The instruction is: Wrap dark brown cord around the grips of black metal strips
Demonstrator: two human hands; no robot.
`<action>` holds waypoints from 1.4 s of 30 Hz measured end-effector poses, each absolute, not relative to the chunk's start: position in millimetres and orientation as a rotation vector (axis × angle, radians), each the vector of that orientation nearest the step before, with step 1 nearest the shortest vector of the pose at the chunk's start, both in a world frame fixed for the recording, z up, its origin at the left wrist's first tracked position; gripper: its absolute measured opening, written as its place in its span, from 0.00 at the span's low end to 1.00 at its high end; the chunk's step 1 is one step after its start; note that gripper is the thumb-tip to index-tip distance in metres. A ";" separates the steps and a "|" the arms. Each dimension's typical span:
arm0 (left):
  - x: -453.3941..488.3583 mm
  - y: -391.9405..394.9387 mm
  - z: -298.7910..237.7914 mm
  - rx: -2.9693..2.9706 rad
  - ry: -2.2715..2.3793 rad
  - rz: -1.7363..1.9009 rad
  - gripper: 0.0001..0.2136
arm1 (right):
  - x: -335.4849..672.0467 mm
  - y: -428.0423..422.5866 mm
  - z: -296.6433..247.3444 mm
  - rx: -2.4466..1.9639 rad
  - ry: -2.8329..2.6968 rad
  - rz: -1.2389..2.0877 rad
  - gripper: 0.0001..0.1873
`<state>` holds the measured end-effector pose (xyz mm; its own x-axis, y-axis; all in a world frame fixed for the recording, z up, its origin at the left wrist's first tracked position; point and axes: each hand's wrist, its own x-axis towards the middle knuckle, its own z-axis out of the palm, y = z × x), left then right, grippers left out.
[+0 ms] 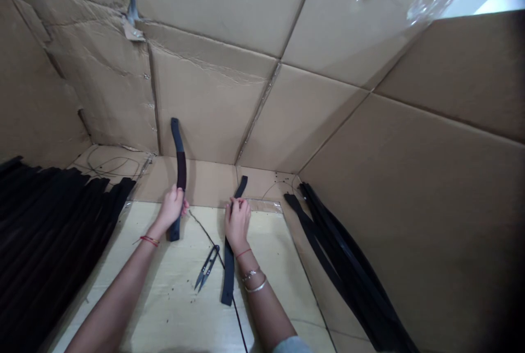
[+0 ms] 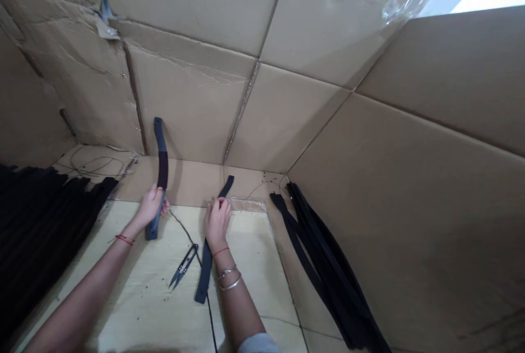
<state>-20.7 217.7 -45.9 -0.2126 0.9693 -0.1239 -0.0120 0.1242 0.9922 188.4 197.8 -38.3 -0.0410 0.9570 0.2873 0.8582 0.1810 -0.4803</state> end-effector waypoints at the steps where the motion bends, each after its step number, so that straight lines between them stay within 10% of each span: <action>1: -32.6 216.9 -36.0 1.007 1.421 1.299 0.14 | 189.6 191.7 -28.3 -1.599 -2.049 0.302 0.15; 10: -36.3 164.5 61.5 1.128 1.081 1.398 0.15 | 186.2 131.0 -10.1 -0.981 -2.814 0.728 0.12; 20: -14.2 105.9 104.7 1.071 0.926 1.427 0.16 | 161.1 138.6 20.1 -0.895 -2.026 1.214 0.07; 28: -0.3 86.7 109.5 1.144 1.039 1.398 0.16 | 135.3 80.8 111.2 -0.816 -1.396 1.252 0.06; 42: 8.9 69.9 107.5 1.107 1.138 1.419 0.19 | 128.1 67.7 112.7 -0.855 -1.428 1.031 0.04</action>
<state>8.9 69.9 107.5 -0.1160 0.9903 0.0767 -0.1404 -0.0928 0.9857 128.1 67.7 112.7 -0.1151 0.9265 0.3583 -0.0489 0.3550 -0.9336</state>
